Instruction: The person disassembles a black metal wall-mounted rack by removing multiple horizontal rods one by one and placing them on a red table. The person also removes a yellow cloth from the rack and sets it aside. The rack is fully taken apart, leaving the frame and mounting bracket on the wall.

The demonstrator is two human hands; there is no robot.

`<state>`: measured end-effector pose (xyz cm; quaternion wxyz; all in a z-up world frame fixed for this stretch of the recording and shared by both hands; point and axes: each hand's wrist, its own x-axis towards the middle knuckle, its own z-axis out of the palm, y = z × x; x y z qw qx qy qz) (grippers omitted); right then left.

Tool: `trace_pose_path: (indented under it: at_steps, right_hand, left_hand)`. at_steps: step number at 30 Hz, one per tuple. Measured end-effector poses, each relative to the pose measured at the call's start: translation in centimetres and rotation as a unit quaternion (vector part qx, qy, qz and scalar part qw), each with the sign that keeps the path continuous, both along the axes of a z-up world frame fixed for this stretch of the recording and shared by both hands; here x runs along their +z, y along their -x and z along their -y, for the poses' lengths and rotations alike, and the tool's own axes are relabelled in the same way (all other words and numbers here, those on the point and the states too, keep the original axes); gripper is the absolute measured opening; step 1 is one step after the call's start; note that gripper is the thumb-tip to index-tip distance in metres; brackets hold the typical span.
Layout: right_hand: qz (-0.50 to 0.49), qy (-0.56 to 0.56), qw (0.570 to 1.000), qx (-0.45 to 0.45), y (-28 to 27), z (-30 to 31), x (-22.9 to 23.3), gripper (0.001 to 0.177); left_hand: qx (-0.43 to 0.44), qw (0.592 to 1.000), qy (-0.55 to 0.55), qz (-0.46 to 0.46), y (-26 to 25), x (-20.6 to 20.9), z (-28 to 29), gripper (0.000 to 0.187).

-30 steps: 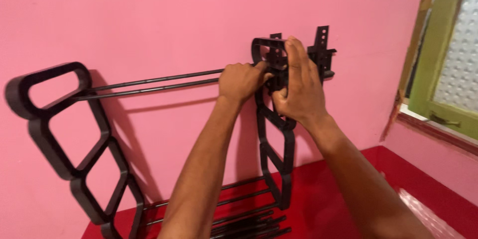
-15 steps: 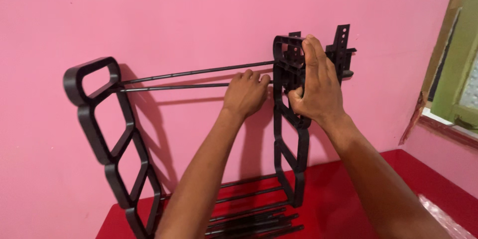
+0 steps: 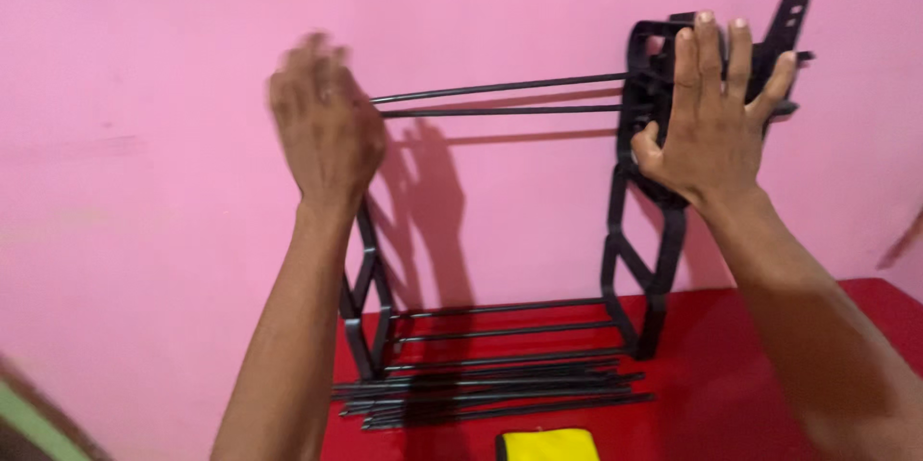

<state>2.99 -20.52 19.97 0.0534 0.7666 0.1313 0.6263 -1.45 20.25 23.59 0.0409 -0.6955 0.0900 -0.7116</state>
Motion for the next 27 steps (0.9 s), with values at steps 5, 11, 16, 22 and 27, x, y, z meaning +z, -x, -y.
trace_pose_path:
  at_steps: [5,11,16,22,27]
  right_hand:
    - [0.006,0.071,0.997,0.032,0.2,-5.2,0.8,0.087]
    - [0.049,0.137,0.985,0.096,1.3,-15.1,1.3,0.069]
    - [-0.017,0.149,0.966,0.209,0.4,-22.1,2.3,0.05]
    - [0.006,0.141,0.96,0.243,-1.8,-28.2,3.1,0.035]
    - [-0.083,0.102,0.94,0.315,-4.1,-31.5,3.7,0.022]
  left_hand:
    - [-0.097,0.988,0.118,0.02,-0.2,-0.8,-4.0,0.061]
    - [-0.297,0.918,0.245,-0.097,-1.7,-1.9,-3.9,0.048]
    - [-0.283,0.921,0.249,-0.096,-1.3,-2.1,-3.9,0.049]
    - [-0.287,0.91,0.278,-0.113,-1.3,-2.0,-4.1,0.037]
    - [-0.27,0.915,0.28,-0.11,-1.2,-2.2,-3.6,0.034]
